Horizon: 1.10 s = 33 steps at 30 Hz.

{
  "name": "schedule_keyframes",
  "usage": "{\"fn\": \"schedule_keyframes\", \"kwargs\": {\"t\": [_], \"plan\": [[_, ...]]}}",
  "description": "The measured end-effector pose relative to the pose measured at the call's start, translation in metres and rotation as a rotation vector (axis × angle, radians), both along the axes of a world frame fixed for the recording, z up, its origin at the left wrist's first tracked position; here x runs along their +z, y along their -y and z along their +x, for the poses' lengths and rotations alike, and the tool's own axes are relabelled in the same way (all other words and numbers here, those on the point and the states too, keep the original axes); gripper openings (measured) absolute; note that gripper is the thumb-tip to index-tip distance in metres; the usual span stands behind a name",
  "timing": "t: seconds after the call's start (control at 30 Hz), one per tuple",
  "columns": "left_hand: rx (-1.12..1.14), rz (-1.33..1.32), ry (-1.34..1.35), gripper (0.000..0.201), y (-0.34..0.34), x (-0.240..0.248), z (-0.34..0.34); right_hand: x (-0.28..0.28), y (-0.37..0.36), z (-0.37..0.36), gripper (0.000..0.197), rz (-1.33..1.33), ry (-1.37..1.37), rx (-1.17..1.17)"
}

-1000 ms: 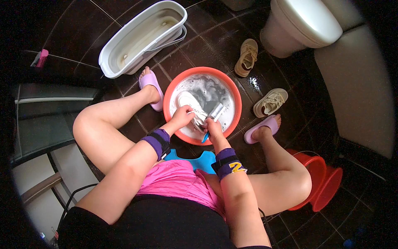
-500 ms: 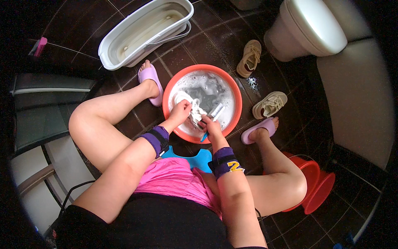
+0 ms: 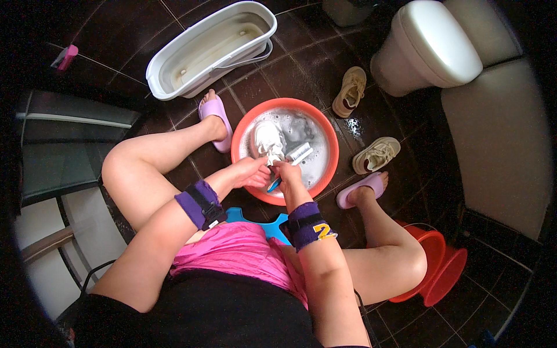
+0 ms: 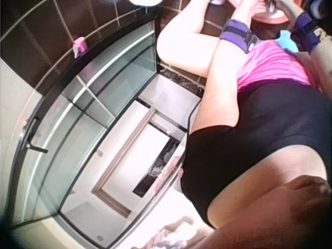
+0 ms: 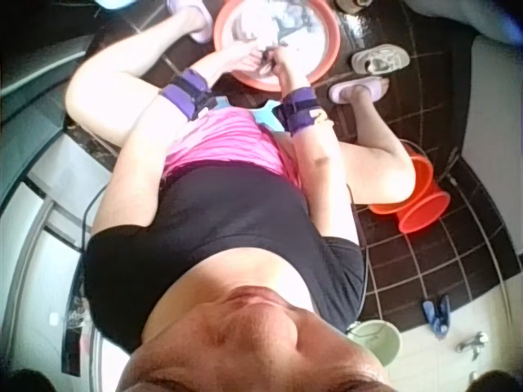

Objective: The person cleans a white shoe by hand using a brush and soapy water in a basin.

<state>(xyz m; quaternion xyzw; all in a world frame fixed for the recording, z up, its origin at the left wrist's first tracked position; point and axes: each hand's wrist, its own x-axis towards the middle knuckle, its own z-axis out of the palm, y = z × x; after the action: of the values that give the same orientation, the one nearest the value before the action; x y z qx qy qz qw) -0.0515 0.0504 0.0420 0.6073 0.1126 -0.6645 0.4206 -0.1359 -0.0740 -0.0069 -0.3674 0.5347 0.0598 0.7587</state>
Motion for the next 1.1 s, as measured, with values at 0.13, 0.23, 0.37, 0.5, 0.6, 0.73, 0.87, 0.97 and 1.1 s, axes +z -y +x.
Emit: {"fn": "schedule_keyframes", "kwargs": {"t": [0.13, 0.23, 0.37, 0.5, 0.6, 0.73, 0.87, 0.97, 1.1], "plan": [[0.322, -0.241, -0.216, 0.068, -0.009, -0.011, -0.02, 0.013, -0.008, 0.003, 0.006, 0.228, 0.005, -0.22], [0.579, -0.456, -0.285, 0.059, -0.001, -0.018, -0.024, 0.02, -0.011, -0.003, 0.013, 0.412, 0.033, -0.359], [0.784, -0.475, -0.306, 0.046, 0.007, -0.018, -0.024, 0.046, -0.028, -0.004, 0.017, 0.618, 0.125, -0.508], [0.676, -0.293, -0.372, 0.055, 0.01, -0.023, -0.016, 0.047, -0.031, -0.022, 0.015, 0.709, 0.284, -0.361], [0.649, -0.375, -0.288, 0.061, -0.005, -0.042, -0.02, 0.038, -0.026, -0.024, 0.014, 0.622, 0.241, -0.087], [0.829, -0.464, -0.206, 0.05, -0.003, -0.014, -0.015, 0.103, -0.023, -0.034, 0.029, -0.081, 0.042, 0.311], [0.81, -0.311, -0.188, 0.047, 0.005, 0.011, -0.002, 0.064, -0.005, -0.049, 0.051, -0.893, 0.281, 0.348], [0.777, -0.18, -0.13, 0.048, -0.012, 0.01, 0.001, 0.084, -0.029, -0.037, 0.056, -0.856, 0.255, 0.549], [0.851, -0.162, -0.184, 0.048, -0.026, -0.015, 0.0, 0.117, -0.06, -0.024, 0.053, -0.684, 0.215, 0.82]]}}
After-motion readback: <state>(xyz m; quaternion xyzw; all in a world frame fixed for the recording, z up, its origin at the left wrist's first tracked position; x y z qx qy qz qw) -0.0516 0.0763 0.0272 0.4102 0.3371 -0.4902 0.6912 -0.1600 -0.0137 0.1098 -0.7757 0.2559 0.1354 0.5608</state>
